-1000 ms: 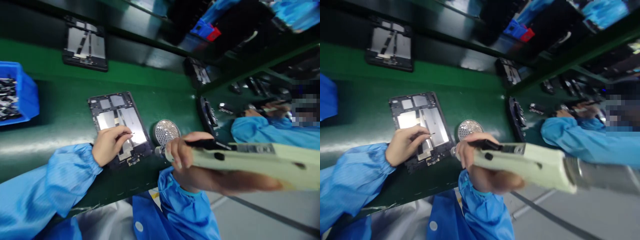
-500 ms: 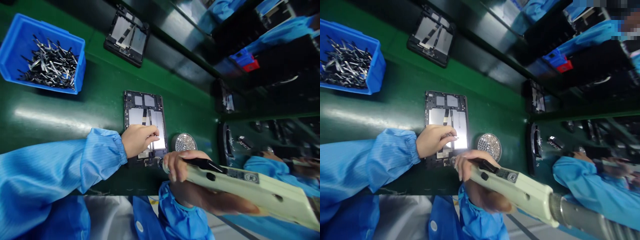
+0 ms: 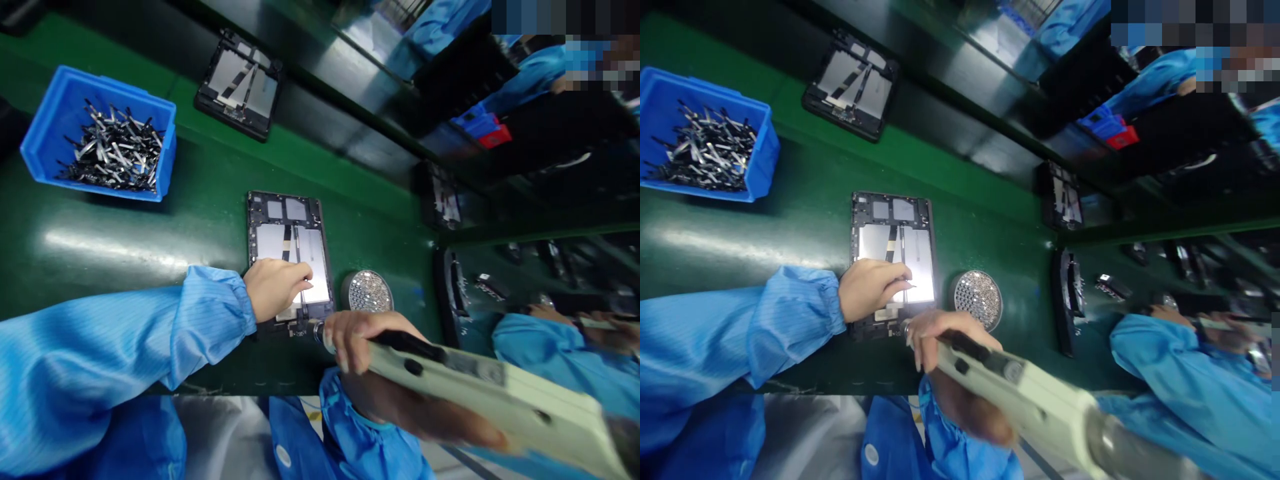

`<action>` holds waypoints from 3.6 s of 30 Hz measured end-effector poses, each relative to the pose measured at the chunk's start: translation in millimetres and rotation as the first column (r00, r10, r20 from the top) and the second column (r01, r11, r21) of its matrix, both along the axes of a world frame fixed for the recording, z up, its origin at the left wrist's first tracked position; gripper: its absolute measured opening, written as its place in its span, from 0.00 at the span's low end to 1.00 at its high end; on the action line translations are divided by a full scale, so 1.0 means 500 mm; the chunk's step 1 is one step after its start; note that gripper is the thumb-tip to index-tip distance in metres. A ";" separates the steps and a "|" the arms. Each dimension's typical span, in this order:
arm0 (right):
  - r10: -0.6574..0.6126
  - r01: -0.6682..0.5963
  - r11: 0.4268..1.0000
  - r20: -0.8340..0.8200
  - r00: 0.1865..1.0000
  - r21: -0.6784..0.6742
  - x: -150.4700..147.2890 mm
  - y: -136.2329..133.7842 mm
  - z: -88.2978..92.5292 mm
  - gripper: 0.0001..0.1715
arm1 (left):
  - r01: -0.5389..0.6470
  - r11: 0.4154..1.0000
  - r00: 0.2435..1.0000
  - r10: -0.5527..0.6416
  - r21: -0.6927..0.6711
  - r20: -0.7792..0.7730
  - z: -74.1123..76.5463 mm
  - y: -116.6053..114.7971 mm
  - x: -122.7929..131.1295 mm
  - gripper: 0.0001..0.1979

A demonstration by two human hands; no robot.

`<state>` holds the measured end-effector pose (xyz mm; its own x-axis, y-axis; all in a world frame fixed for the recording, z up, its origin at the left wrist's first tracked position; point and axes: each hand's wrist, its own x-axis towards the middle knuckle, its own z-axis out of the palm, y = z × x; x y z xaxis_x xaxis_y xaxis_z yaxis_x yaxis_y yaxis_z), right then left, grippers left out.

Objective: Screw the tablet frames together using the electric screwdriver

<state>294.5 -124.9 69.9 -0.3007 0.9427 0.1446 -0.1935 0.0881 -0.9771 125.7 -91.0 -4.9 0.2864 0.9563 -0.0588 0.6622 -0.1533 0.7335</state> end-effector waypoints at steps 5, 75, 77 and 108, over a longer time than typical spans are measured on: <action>-0.169 0.175 0.981 -0.069 0.983 0.087 0.110 0.022 0.000 0.20 | -0.058 0.995 0.995 0.051 0.079 0.091 -0.016 -0.006 -0.016 0.04; -0.158 0.191 0.977 -0.287 0.945 0.090 -0.282 0.269 0.035 0.32 | -0.258 0.913 0.950 0.299 0.317 -0.087 -0.046 0.136 -0.237 0.08; -0.157 0.192 0.977 -0.287 0.945 0.096 -0.297 0.281 0.027 0.31 | -0.341 0.902 0.936 0.353 0.263 0.003 -0.045 0.138 -0.241 0.07; -0.128 0.151 0.986 -0.261 0.957 0.069 -0.371 0.318 -0.084 0.29 | -0.470 0.880 0.882 0.470 -0.066 -0.013 0.012 0.160 -0.234 0.11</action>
<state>109.1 34.0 27.7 -0.1092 0.9529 0.2830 -0.4141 0.2152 -0.8844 8.8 -11.0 1.0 -0.1958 0.9726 -0.1253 0.6418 0.2237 0.7335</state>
